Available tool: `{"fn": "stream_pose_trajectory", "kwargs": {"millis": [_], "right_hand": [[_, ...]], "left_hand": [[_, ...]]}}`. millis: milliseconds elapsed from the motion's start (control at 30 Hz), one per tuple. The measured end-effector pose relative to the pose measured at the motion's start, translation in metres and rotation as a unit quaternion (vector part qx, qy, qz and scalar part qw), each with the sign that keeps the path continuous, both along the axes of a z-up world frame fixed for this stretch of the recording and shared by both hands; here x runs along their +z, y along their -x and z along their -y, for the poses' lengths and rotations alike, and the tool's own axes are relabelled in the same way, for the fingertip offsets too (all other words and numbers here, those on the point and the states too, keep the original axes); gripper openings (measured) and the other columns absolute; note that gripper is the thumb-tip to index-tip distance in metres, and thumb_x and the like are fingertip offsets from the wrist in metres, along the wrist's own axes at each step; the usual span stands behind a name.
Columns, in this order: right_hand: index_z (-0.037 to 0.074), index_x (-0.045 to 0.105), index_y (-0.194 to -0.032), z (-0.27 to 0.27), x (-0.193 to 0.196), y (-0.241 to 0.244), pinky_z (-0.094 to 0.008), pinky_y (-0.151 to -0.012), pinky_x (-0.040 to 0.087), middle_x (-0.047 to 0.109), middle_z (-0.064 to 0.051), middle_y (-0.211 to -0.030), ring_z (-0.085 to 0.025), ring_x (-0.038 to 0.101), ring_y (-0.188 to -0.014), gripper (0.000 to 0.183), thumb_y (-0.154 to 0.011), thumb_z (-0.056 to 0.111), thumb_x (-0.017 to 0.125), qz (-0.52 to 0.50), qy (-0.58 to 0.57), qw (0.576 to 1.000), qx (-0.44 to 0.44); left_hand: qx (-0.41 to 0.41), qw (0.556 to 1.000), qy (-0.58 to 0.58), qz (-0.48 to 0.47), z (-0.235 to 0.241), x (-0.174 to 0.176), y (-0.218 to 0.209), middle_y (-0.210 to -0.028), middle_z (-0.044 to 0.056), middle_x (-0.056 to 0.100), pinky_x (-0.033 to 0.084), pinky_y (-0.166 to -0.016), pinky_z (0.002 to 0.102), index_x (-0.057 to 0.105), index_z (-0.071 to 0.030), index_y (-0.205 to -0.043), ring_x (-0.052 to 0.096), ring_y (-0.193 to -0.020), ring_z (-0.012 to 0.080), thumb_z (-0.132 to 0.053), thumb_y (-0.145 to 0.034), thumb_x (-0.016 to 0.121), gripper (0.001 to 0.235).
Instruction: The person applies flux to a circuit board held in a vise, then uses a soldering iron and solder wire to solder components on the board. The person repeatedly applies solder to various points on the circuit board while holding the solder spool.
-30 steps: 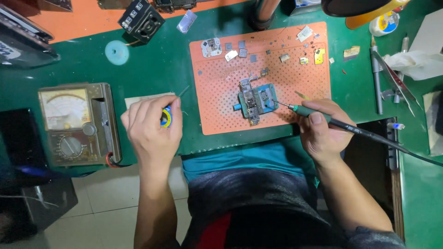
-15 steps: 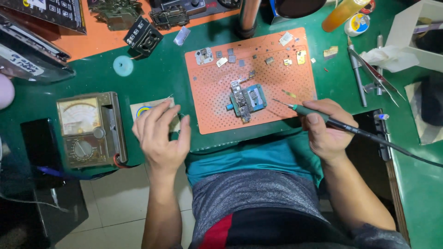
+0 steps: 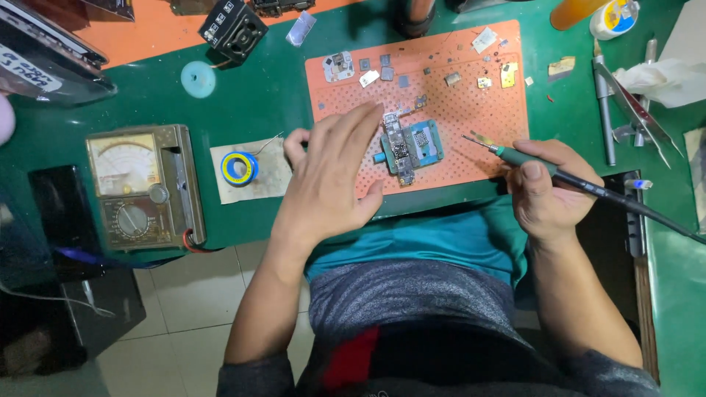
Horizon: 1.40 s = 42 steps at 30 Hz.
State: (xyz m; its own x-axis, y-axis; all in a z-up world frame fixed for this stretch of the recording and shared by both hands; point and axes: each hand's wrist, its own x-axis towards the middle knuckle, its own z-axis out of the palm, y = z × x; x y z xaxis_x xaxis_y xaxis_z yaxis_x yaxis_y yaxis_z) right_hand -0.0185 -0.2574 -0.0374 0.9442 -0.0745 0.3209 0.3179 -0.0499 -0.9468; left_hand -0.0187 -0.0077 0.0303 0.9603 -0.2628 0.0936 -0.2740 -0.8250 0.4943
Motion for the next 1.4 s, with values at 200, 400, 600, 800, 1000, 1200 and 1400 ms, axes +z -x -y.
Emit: {"fn": "stream_pose_trajectory", "kwargs": {"millis": [200,400,600,800,1000,1200,1400], "right_hand": [[-0.007,0.052,-0.094,0.003,-0.013,-0.002,-0.023,-0.042,0.037,0.041,-0.013,-0.06,-0.015,0.038,-0.042,0.034,-0.085,0.026,0.057,0.012,-0.096,0.995,-0.022],[-0.004,0.05,-0.092,0.009,-0.021,0.0,-0.027,-0.048,0.043,0.041,-0.013,-0.055,-0.014,0.04,-0.039,0.035,-0.085,0.029,0.058,-0.008,-0.126,0.989,-0.08],[-0.005,0.051,-0.094,0.005,-0.015,0.0,-0.028,-0.054,0.048,0.042,-0.011,-0.058,-0.013,0.042,-0.042,0.035,-0.085,0.028,0.057,0.008,-0.117,0.992,-0.049],[-0.008,0.052,-0.091,-0.005,0.007,0.003,-0.024,-0.043,0.041,0.045,-0.018,-0.07,-0.021,0.05,-0.05,0.03,-0.084,0.02,0.057,0.066,-0.025,0.997,-0.036],[-0.01,0.056,-0.09,-0.011,0.022,0.015,-0.031,-0.067,0.045,0.058,-0.018,-0.071,-0.026,0.057,-0.066,0.026,-0.083,0.015,0.051,0.096,0.205,0.971,0.077],[-0.01,0.058,-0.085,-0.022,0.012,0.016,-0.032,-0.061,0.048,0.059,-0.021,-0.077,-0.03,0.06,-0.067,0.016,-0.077,0.004,0.061,0.158,0.221,0.96,0.07],[-0.009,0.054,-0.09,-0.032,0.009,0.011,-0.033,-0.056,0.047,0.056,-0.024,-0.077,-0.028,0.057,-0.063,0.016,-0.076,-0.006,0.061,0.207,0.199,0.945,0.157]], "left_hand": [[-0.225,0.958,-0.143,0.109,0.006,0.008,-0.042,-0.131,0.002,0.034,0.028,-0.084,0.049,0.041,-0.02,-0.124,0.032,-0.116,0.0263,-0.002,-0.052,0.058,0.076],[-0.314,0.917,-0.205,0.137,0.012,0.01,-0.062,-0.128,0.006,0.035,0.029,-0.08,0.058,0.049,-0.021,-0.11,0.029,-0.116,0.0282,-0.011,-0.05,0.061,0.062],[-0.272,0.927,-0.179,0.187,0.003,0.004,-0.059,-0.1,0.004,0.052,0.027,-0.083,0.046,0.051,-0.007,-0.103,0.045,-0.102,0.0206,-0.042,-0.039,0.064,0.074],[-0.136,0.973,-0.111,0.15,0.002,-0.005,-0.024,-0.102,0.005,0.054,0.022,-0.089,0.045,0.035,-0.007,-0.126,0.048,-0.102,0.0213,-0.059,-0.061,0.073,0.091],[-0.059,0.992,-0.009,0.112,-0.007,-0.028,-0.006,-0.115,0.005,0.052,0.016,-0.1,0.053,0.024,-0.01,-0.133,0.05,-0.11,0.019,-0.038,-0.074,0.07,0.079],[-0.058,0.988,0.034,0.14,-0.011,-0.042,-0.004,-0.119,-0.003,0.059,0.01,-0.106,0.056,0.011,-0.014,-0.138,0.049,-0.111,0.016,-0.037,-0.076,0.074,0.092],[-0.05,0.986,0.042,0.153,-0.013,-0.048,-0.004,-0.119,-0.002,0.061,0.01,-0.106,0.055,0.015,-0.012,-0.136,0.051,-0.112,0.0175,-0.032,-0.074,0.082,0.093]]}}
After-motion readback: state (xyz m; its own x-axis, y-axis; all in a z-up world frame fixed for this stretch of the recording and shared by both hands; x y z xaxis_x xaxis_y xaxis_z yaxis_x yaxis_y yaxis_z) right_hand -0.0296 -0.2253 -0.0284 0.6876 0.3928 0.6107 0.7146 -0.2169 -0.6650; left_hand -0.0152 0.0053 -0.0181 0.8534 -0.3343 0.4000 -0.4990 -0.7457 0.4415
